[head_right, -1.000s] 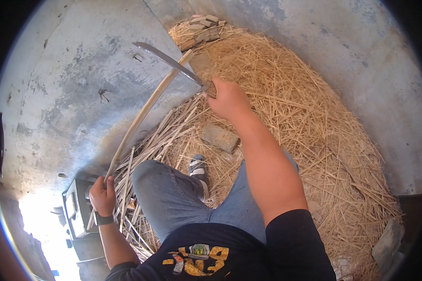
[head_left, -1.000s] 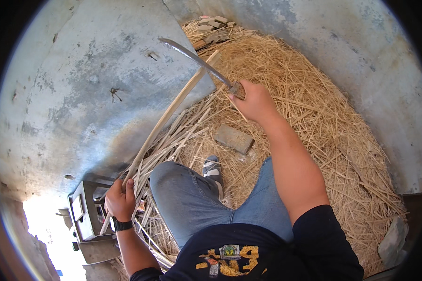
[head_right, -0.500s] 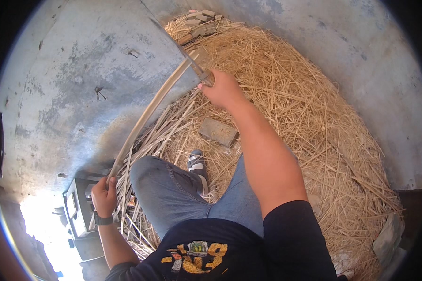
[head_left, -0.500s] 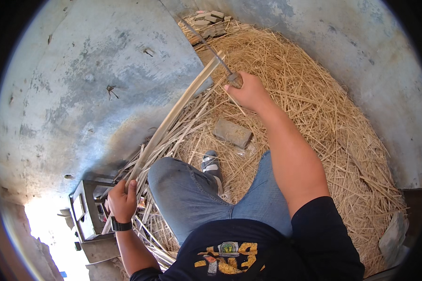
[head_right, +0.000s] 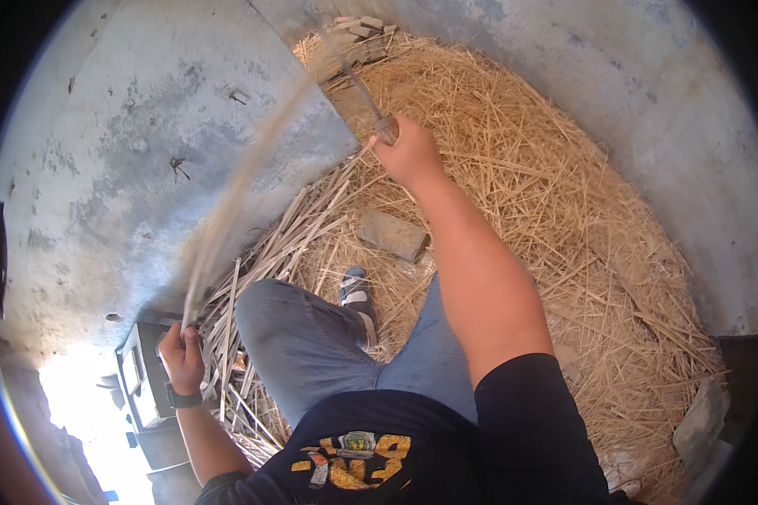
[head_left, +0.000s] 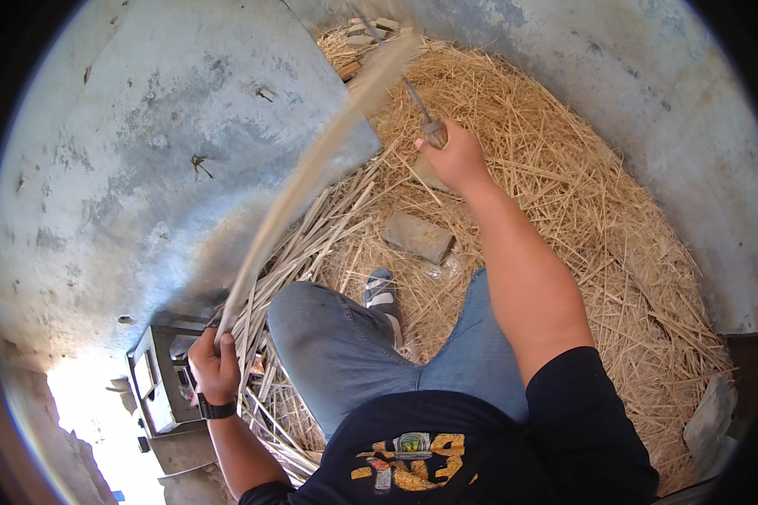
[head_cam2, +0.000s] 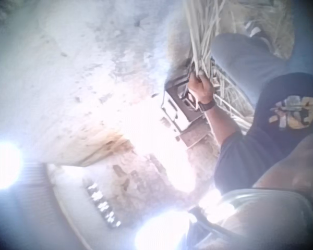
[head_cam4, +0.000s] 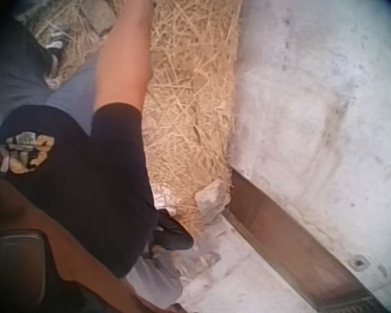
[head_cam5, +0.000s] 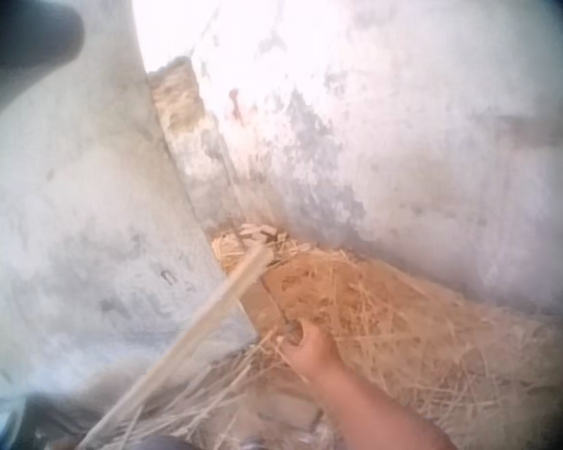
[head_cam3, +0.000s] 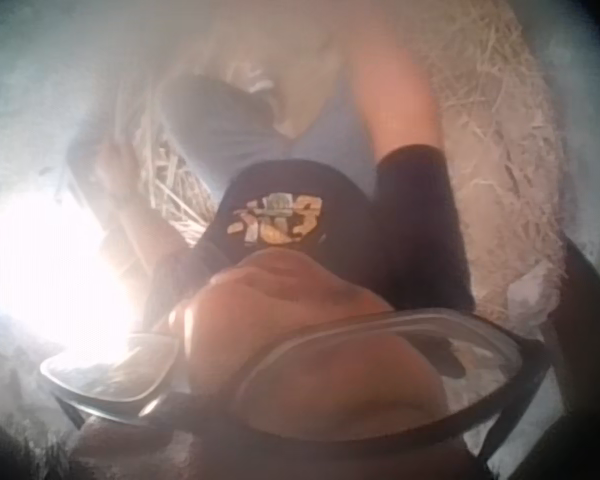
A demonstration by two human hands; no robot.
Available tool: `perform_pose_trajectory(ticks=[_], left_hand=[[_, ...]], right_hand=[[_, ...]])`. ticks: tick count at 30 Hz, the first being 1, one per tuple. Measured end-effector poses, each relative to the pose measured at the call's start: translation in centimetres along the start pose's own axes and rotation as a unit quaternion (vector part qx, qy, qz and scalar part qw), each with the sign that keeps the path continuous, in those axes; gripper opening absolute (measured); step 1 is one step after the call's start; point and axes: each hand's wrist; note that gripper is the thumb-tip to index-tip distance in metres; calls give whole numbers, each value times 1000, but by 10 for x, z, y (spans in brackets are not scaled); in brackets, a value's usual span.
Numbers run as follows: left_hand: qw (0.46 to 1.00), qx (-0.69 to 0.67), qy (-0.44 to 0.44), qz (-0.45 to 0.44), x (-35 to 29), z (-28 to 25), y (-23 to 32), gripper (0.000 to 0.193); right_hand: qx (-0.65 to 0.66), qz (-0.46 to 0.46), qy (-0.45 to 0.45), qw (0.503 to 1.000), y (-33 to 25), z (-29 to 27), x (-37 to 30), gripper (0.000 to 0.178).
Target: The person sits on a bed of straw and uses a curved knife to split long bamboo strips into thinner slivers. They hold the bamboo against a metal surface and repeatedly strike it with the knife to separate the material, accumulating a pile of processed strips.
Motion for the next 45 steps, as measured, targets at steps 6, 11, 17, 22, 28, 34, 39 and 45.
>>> perform_pose_trajectory(ticks=[6,11,17,22,28,34,39,45], left_hand=[[992,-91,58,-63,24,7,31,53],[996,-2,11,-93,38,2,34,50],[988,90,-13,-126,58,18,28,47],[996,40,3,-74,84,45,68,42],[991,115,62,3,94,58,75,32],[990,125,51,47,90,67,64,34],[998,53,-32,10,90,75,65,37],[999,-12,-37,-25,82,66,60,36]], right_hand=[[-101,-102,-149,978,-36,22,-32,41],[-47,34,8,998,2,10,-2,40],[83,98,79,989,-12,-9,-7,42],[60,-79,-43,994,-31,24,-38,36],[-65,-202,-196,957,-53,53,-68,32],[-6,-111,-132,985,-32,55,-40,26],[-116,-201,-245,941,-43,67,-56,31],[43,-118,-174,977,-13,57,-26,31]])
Point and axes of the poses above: each hand's wrist, its own x-axis towards the middle knuckle, its own z-axis out of the palm, y = z × x, and after that the axes turned 2 degrees about x, right-handed
